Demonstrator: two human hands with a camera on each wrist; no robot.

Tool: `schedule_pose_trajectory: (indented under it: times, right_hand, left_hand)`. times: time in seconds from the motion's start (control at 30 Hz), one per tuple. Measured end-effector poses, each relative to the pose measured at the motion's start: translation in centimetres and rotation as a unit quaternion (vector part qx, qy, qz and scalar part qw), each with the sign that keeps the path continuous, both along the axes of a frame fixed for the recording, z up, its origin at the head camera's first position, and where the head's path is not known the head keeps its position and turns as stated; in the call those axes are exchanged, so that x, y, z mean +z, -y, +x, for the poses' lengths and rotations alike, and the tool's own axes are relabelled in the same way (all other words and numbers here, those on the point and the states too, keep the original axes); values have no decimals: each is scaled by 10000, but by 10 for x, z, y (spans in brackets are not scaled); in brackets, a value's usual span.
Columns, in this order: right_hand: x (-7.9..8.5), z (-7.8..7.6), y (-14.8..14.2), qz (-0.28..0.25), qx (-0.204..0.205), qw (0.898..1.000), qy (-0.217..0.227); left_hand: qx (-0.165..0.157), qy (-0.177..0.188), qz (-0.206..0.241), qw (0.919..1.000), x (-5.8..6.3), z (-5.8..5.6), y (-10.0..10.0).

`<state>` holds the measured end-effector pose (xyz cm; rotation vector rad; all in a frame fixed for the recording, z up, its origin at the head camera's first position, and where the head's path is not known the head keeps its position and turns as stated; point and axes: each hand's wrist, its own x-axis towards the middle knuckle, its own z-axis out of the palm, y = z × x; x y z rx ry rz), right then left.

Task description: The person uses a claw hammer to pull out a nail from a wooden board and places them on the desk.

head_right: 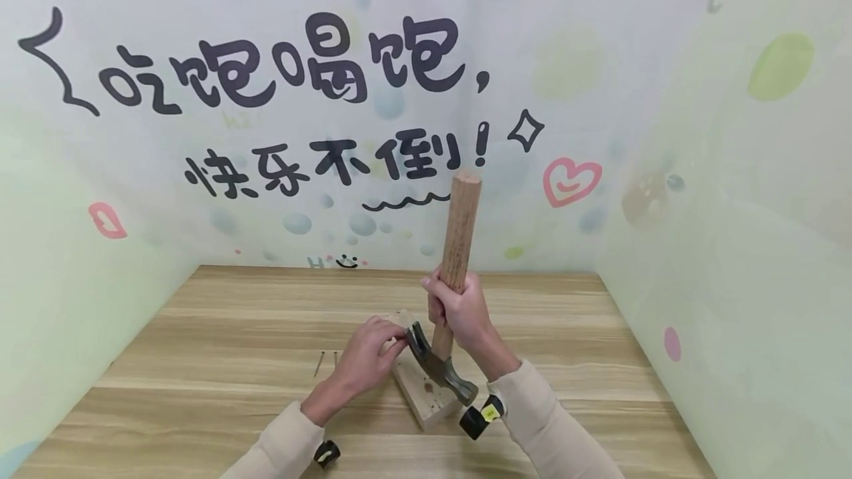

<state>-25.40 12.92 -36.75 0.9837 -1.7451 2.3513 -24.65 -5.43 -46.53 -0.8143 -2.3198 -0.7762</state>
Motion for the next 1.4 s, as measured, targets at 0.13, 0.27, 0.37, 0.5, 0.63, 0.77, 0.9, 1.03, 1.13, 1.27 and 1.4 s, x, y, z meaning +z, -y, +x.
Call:
schedule_pose_trajectory:
  times: [0.13, 0.27, 0.37, 0.5, 0.63, 0.77, 0.9, 1.03, 1.13, 1.27, 1.4]
  right_hand:
    - [-6, 0, 1, 25, 11, 9999, 140]
    - [-10, 0, 1, 95, -16, 9998, 168]
    - [-13, -1, 1, 178, -69, 9997, 171]
    - [-16, -2, 0, 234, -142, 9994, 226]
    - [-19, -2, -1, 290, -188, 9991, 243]
    - [-20, -3, -1, 348, -207, 9989, 231]
    - [-21, -4, 0, 412, -267, 9986, 210]
    - [-23, -6, 0, 470, -303, 9982, 212]
    - [-23, -6, 0, 508, -262, 9982, 188]
    - [-24, -7, 2, 556, -230, 9979, 221]
    - [-26, -8, 3, 585, -252, 9976, 287]
  left_hand:
    - [57, 90, 45, 9999, -2, -1, 4]
    - [148, 334, 78, 9993, -3, 0, 12]
    - [297, 609, 63, 9977, -5, 0, 23]
    - [667, 1056, 46, 9922, -7, 1, 41]
    - [1137, 1437, 5, 9831, -7, 1, 59]
    - [1477, 1610, -30, 9758, -9, 2, 76]
    - [1779, 1685, -34, 9695, -12, 3, 90]
    - [2078, 1906, -97, 9594, -15, 3, 102]
    - [2247, 2236, -159, 9483, -18, 2, 110]
    - [2411, 2577, -257, 9353, -20, 1, 119]
    - [2499, 2804, -405, 9259, -24, 2, 125]
